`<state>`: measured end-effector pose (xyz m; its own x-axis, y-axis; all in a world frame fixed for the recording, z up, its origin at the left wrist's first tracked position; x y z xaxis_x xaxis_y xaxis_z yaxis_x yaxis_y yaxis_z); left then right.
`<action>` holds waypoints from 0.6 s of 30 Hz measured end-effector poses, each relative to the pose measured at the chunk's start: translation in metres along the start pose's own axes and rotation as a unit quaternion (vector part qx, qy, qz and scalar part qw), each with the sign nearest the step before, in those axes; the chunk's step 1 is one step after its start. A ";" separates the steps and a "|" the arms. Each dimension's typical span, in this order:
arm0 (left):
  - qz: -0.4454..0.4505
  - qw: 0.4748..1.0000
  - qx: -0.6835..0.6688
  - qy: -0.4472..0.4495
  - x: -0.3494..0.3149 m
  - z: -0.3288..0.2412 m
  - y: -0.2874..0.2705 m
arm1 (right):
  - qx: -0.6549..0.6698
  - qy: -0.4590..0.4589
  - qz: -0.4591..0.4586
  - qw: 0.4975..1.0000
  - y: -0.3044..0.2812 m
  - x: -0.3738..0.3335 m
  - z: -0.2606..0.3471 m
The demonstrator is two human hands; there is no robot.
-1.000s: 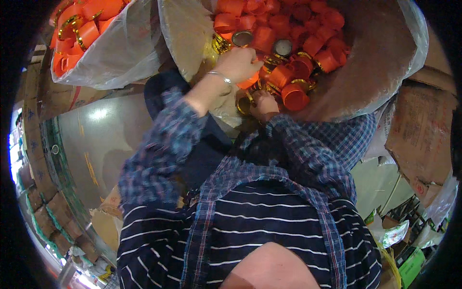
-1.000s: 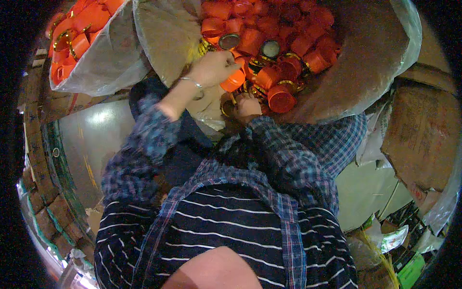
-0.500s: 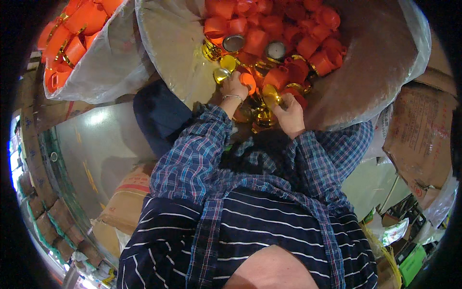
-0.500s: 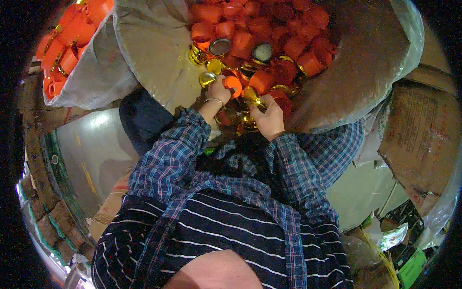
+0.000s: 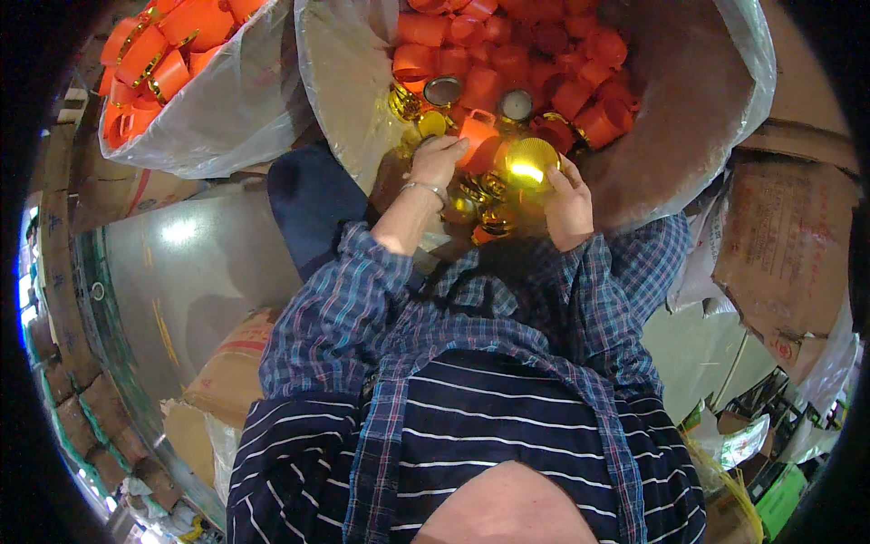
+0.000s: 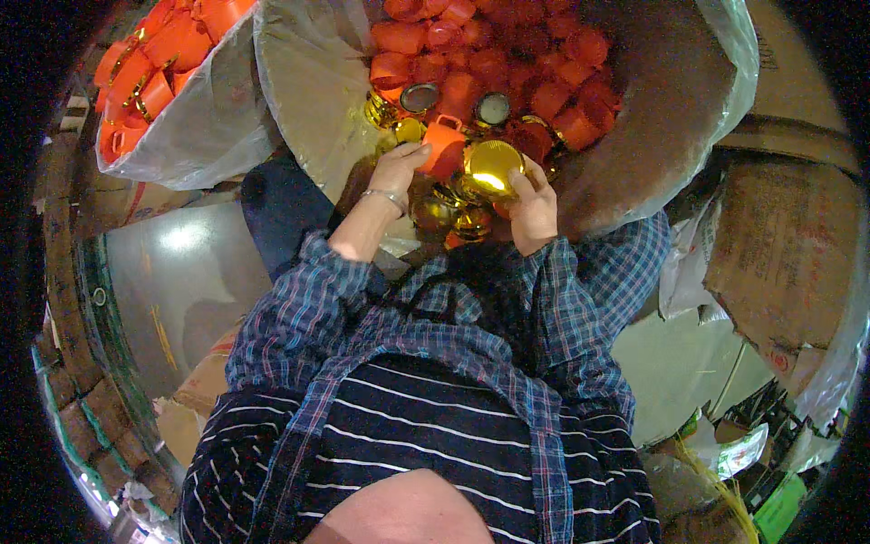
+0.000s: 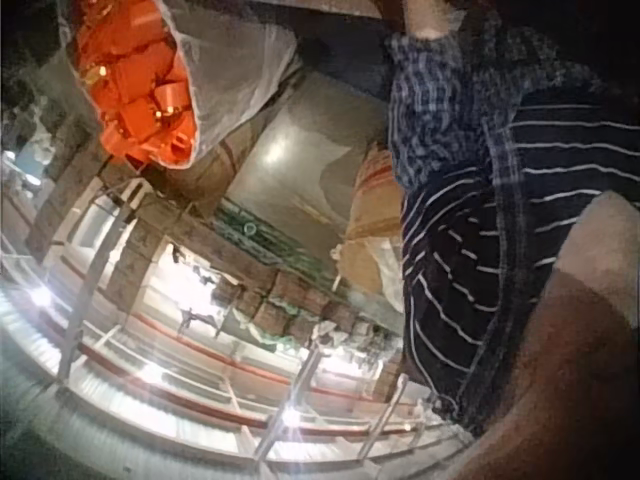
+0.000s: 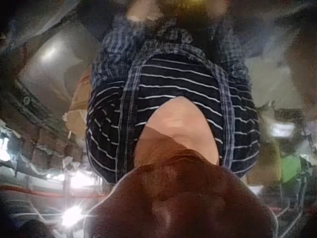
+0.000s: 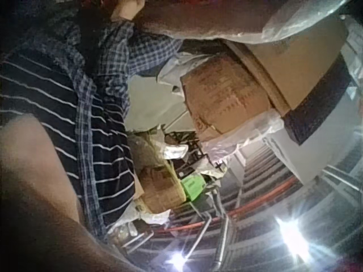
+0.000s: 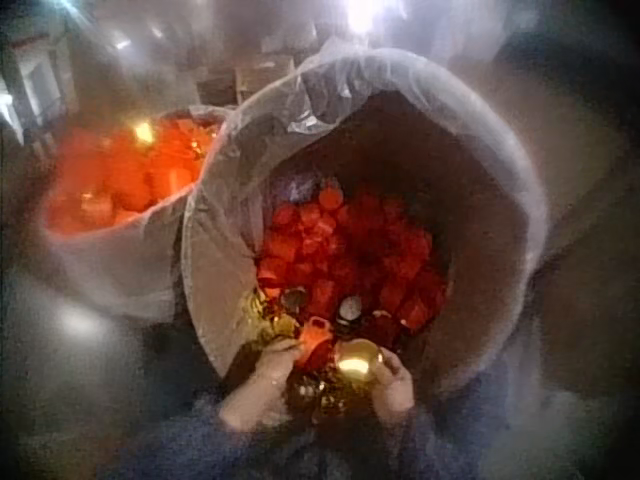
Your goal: The person sits on the floor and repeatedly picks orange plastic caps and gold metal rings from a large bag. They fit each ring onto a cap by hand and place the assembled unit into a second bag. The process continues throughout the clip with no tools used.
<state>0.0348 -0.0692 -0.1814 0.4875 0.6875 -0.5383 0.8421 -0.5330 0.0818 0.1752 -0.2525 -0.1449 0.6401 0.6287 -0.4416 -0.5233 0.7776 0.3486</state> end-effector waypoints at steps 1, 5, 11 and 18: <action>0.029 0.999 -0.033 -0.018 -0.016 -0.009 0.000 | 0.034 -0.013 0.042 0.998 0.005 -0.002 0.003; 0.117 0.969 -0.211 -0.054 -0.072 -0.031 0.005 | 0.129 -0.024 0.102 0.986 0.020 -0.013 0.010; 0.151 0.908 -0.391 -0.024 -0.108 -0.045 0.018 | -0.192 -0.216 0.007 0.957 0.049 -0.037 0.017; 0.084 0.917 -0.391 -0.006 -0.136 -0.070 0.034 | -0.373 -0.401 0.044 0.835 0.085 -0.079 0.047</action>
<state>0.0131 -0.1459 -0.0471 0.6264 0.6201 -0.4723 0.6659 -0.1108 0.7377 0.1069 -0.2357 -0.0418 0.5944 0.7192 0.3598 -0.6022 0.6946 -0.3936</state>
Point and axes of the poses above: each hand's wrist, its own x-axis towards the middle knuckle, its own y-axis out of the palm, z = x × y, the point moved 2 cm from there along x, towards the middle knuckle, and after that the axes turned 1 degree about -y, right-handed, at the moved point
